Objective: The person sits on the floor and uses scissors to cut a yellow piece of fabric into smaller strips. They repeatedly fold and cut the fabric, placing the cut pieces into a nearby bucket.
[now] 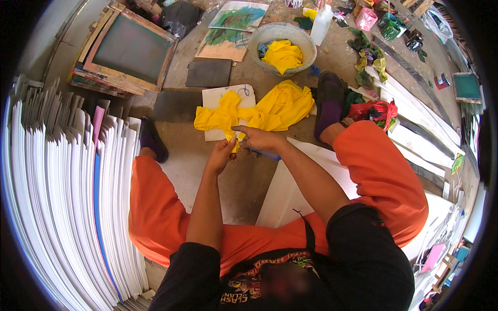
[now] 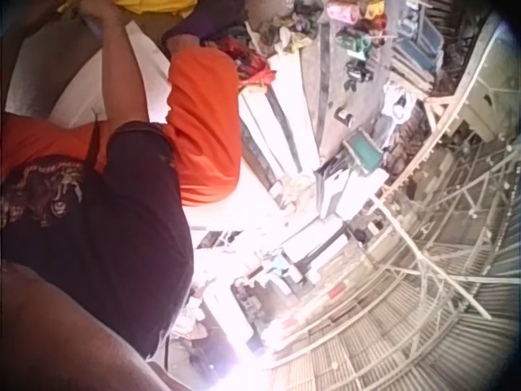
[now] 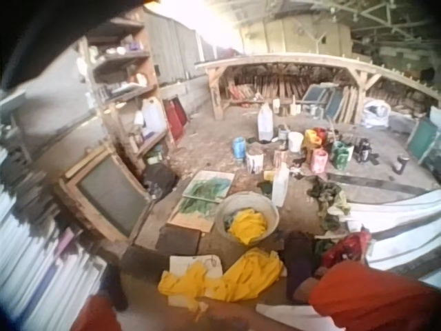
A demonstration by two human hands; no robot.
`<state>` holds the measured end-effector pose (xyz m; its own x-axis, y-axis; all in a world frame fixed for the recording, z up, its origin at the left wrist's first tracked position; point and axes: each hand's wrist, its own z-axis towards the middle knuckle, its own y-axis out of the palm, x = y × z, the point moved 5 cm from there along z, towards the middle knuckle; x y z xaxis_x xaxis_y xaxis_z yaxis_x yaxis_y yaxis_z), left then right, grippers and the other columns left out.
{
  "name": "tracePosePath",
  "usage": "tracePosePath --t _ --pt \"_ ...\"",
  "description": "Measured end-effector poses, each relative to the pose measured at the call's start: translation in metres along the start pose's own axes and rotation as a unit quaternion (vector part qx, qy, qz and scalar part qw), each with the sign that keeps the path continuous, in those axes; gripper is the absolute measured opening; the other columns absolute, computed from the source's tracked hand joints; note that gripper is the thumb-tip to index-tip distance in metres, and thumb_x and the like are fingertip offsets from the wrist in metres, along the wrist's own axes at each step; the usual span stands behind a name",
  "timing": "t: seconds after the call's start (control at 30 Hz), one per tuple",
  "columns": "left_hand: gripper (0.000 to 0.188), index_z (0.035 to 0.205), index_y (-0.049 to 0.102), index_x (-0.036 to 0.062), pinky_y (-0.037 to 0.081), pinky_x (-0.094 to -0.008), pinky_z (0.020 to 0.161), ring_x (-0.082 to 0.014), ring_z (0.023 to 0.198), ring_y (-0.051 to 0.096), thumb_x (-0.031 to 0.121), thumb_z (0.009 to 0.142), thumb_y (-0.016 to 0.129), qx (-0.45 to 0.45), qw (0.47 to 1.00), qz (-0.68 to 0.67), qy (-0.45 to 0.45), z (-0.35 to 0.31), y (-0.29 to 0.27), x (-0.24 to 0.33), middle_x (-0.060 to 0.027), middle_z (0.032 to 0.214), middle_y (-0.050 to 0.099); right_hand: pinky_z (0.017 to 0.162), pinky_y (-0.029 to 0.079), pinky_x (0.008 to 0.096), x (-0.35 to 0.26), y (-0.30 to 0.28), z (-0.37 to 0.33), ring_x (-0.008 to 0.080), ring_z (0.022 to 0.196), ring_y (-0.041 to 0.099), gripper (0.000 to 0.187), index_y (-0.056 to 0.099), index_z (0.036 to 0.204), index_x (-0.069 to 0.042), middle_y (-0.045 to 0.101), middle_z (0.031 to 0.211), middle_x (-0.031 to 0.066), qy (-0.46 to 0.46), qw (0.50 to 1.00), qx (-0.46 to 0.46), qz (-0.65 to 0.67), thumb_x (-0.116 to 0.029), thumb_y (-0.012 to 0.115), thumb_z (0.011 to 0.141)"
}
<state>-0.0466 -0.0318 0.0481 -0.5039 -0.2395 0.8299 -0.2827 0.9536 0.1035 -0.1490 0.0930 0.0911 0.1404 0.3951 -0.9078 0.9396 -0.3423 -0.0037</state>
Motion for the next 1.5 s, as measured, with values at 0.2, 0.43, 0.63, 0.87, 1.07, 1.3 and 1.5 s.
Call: tracePosePath --t 0.2,0.43,0.63,0.87,1.07,1.3,1.5 --pt "0.032 0.09 0.061 0.0103 0.04 -0.0247 0.054 -0.0066 0.055 0.045 0.039 0.101 0.056 0.006 0.998 -0.066 0.0 0.001 0.022 0.0 0.0045 0.068 0.052 0.055 0.048 0.0318 0.015 -0.013 0.006 0.0171 0.068 0.058 0.068 0.032 0.153 -0.015 0.06 0.084 0.0089 -0.03 0.999 0.029 0.02 -0.004 0.052 0.089" --pt "0.028 0.086 0.06 0.0123 0.039 -0.0251 0.053 -0.006 0.053 0.041 0.037 0.101 0.058 -0.011 0.997 -0.077 -0.007 0.001 0.03 -0.005 0.0052 0.065 0.049 0.054 0.046 0.0305 0.007 -0.018 -0.003 0.0159 0.065 0.057 0.068 0.033 0.152 -0.013 0.061 0.083 0.0089 -0.016 1.0 0.024 -0.007 -0.004 0.054 0.087" --pt "0.029 0.085 0.06 0.0119 0.039 -0.0258 0.053 -0.0067 0.051 0.039 0.036 0.1 0.059 -0.024 0.993 -0.109 -0.022 0.004 0.022 -0.01 0.0049 0.062 0.047 0.052 0.045 0.0304 0.003 -0.047 -0.017 0.0151 0.062 0.056 0.068 0.034 0.151 -0.013 0.061 0.08 0.0074 0.01 0.995 0.084 0.053 -0.007 0.057 0.088" --pt "0.03 0.089 0.061 0.0095 0.038 -0.0273 0.053 -0.0074 0.048 0.036 0.037 0.101 0.056 -0.029 0.995 -0.07 -0.064 0.0 0.012 0.002 0.0043 0.059 0.043 0.054 0.044 0.0279 0.053 -0.118 -0.021 0.0124 0.062 0.055 0.071 0.045 0.145 -0.009 0.061 0.083 0.0038 -0.004 0.965 0.23 0.124 -0.013 0.073 0.08" --pt "0.031 0.109 0.061 0.0056 0.039 -0.027 0.052 -0.0069 0.053 0.041 0.035 0.1 0.058 -0.112 0.979 -0.173 -0.01 0.016 0.045 0.057 0.0038 0.063 0.046 0.067 0.048 0.0296 0.062 -0.039 -0.003 0.0155 0.075 0.061 0.043 0.063 0.116 -0.001 0.067 0.086 0.005 0.07 0.955 0.122 0.261 -0.015 0.079 0.078" --pt "0.049 0.124 0.059 0.0 0.045 -0.0256 0.054 -0.0115 0.067 0.057 0.038 0.094 0.065 0.145 0.971 0.162 0.098 0.094 0.064 0.119 -0.0063 0.089 0.063 0.062 0.046 0.0307 0.089 -0.085 -0.015 0.0145 0.068 0.059 0.024 0.065 0.099 -0.001 0.066 0.081 0.0057 0.024 0.862 0.302 0.405 -0.016 0.077 0.084" --pt "0.058 0.124 0.06 -0.0003 0.05 -0.0362 0.074 -0.0273 0.093 0.064 0.045 0.089 0.067 0.173 0.852 0.378 0.319 0.194 0.128 0.201 -0.0155 0.105 0.066 0.051 0.041 0.0298 0.106 -0.083 0.0 0.0131 0.058 0.054 0.018 0.063 0.091 -0.004 0.062 0.072 0.0042 0.046 0.862 0.337 0.375 -0.017 0.075 0.087"
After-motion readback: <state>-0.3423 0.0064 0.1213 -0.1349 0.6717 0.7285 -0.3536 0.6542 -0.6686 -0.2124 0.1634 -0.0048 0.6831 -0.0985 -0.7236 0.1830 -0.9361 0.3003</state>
